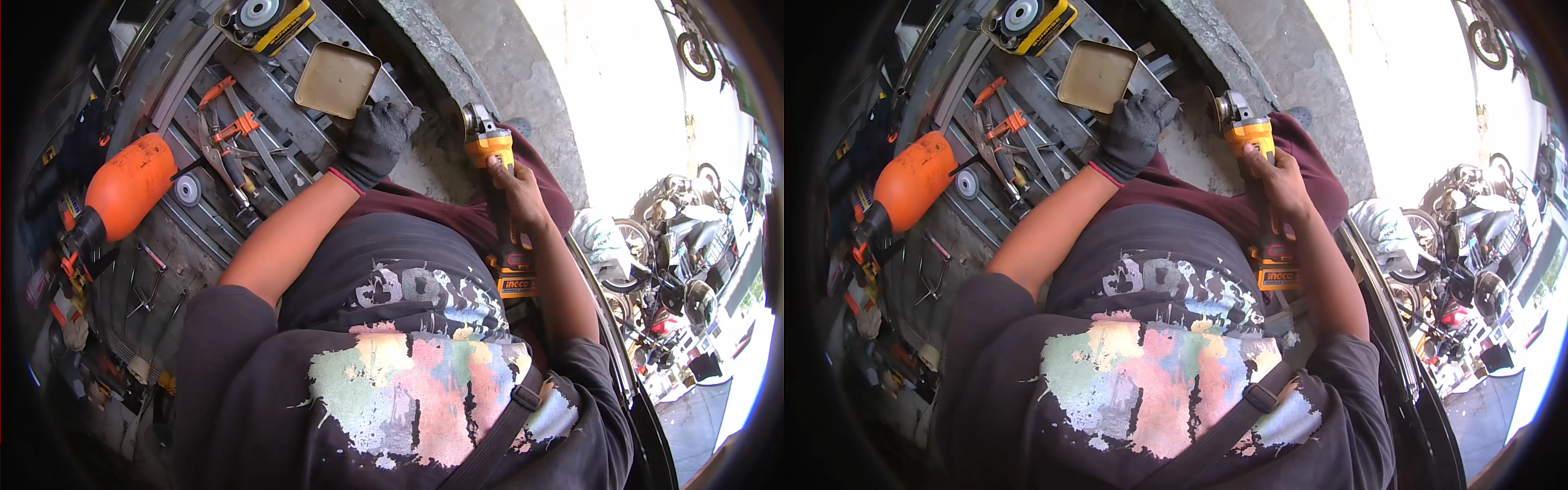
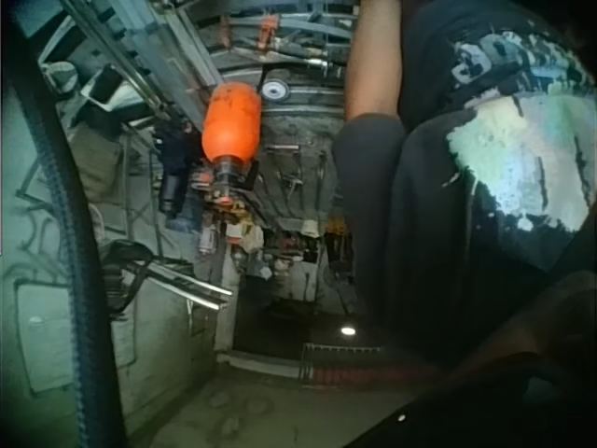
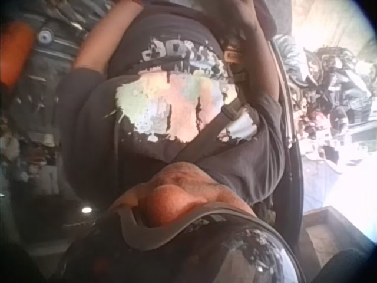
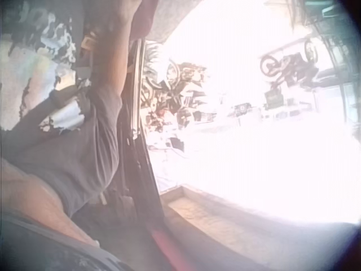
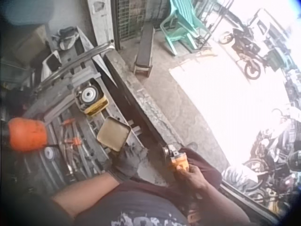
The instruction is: Use a drill press to drill holes into a metal frame and an angle grinder for surface finishing.
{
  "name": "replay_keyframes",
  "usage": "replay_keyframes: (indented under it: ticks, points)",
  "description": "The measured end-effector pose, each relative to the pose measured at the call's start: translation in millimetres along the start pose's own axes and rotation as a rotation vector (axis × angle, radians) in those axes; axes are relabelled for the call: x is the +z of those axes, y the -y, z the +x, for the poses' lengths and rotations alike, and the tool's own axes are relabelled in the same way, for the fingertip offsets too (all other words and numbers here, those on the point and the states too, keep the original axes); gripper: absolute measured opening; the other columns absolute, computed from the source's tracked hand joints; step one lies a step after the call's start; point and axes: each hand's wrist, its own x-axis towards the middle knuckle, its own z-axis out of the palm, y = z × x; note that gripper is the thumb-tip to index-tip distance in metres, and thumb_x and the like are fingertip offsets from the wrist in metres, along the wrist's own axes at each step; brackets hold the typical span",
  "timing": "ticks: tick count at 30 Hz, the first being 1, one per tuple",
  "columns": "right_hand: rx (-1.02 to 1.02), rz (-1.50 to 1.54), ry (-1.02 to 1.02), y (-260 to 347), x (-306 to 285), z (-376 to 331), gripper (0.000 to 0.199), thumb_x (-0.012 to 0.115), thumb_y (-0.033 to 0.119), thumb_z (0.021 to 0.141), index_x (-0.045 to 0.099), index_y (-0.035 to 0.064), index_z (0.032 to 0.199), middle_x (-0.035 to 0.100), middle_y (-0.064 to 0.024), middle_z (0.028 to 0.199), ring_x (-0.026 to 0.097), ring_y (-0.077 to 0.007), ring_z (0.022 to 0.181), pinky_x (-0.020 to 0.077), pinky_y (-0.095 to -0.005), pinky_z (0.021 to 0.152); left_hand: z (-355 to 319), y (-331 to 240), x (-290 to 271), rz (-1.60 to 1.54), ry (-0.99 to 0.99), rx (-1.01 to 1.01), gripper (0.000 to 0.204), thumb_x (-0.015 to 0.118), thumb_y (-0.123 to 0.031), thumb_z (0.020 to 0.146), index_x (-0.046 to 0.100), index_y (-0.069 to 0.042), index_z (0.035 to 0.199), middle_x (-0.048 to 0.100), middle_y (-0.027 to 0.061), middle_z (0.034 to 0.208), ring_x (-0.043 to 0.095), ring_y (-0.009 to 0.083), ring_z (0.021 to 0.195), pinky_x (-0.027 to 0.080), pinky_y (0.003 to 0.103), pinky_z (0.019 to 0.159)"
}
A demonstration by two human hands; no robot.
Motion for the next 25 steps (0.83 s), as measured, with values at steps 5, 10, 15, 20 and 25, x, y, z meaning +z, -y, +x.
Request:
replay_keyframes:
  ticks: [5,10,15,20,25]
  points:
    - [-0.04,0.145,-0.027,-15,-38,-18,0.038,0.08,0.043,0.103,0.068,0.0066,0.109,0.065,0.0034,0.085,0.06,-0.0069,0.071,0.0492,-0.0266,0.064,-10,-3,-10,0.052,0.097,-0.044,0.044,0.062,-0.026,0.095,0.07,-0.011,0.136,0.068,0.0087,0.115,0.064,0.0286,0.097,0.049,0.045,0.083]
    - [-0.064,0.473,0.097,-39,-68,-35,0.034,0.079,0.036,0.103,0.064,0.0076,0.111,0.066,-0.0026,0.083,0.064,-0.0143,0.065,0.0523,-0.032,0.056,-7,-9,-10,0.088,0.078,-0.003,0.034,0.06,-0.026,0.095,0.07,-0.011,0.123,0.065,0.0083,0.106,0.062,0.0275,0.097,0.048,0.044,0.079]
    - [-0.121,0.615,0.093,-67,-79,-41,0.046,0.075,0.045,0.101,0.062,0.007,0.123,0.066,-0.0066,0.085,0.066,-0.0197,0.062,0.0549,-0.0362,0.052,0,-8,-11,0.123,0.106,0.099,0.024,0.063,-0.028,0.09,0.069,-0.015,0.11,0.066,0.0059,0.109,0.062,0.0284,0.101,0.046,0.045,0.081]
    - [-0.187,0.733,0.168,-80,-88,-33,0.046,0.076,0.045,0.101,0.062,0.0064,0.12,0.067,-0.0081,0.086,0.066,-0.0206,0.061,0.0568,-0.037,0.052,10,2,-44,-0.167,0.114,-0.137,0.022,0.066,-0.028,0.096,0.072,-0.015,0.113,0.072,0.0113,0.112,0.069,0.0336,0.104,0.053,0.048,0.083]
    - [-0.207,0.799,0.228,-78,-88,-25,0.049,0.077,0.044,0.1,0.061,0.0049,0.124,0.068,-0.0089,0.086,0.068,-0.0209,0.06,0.0604,-0.0363,0.052,2,82,-96,-0.151,0.179,-0.397,0.046,0.079,-0.05,0.094,0.071,-0.01,0.116,0.075,0.0211,0.113,0.076,0.0367,0.106,0.06,0.047,0.088]
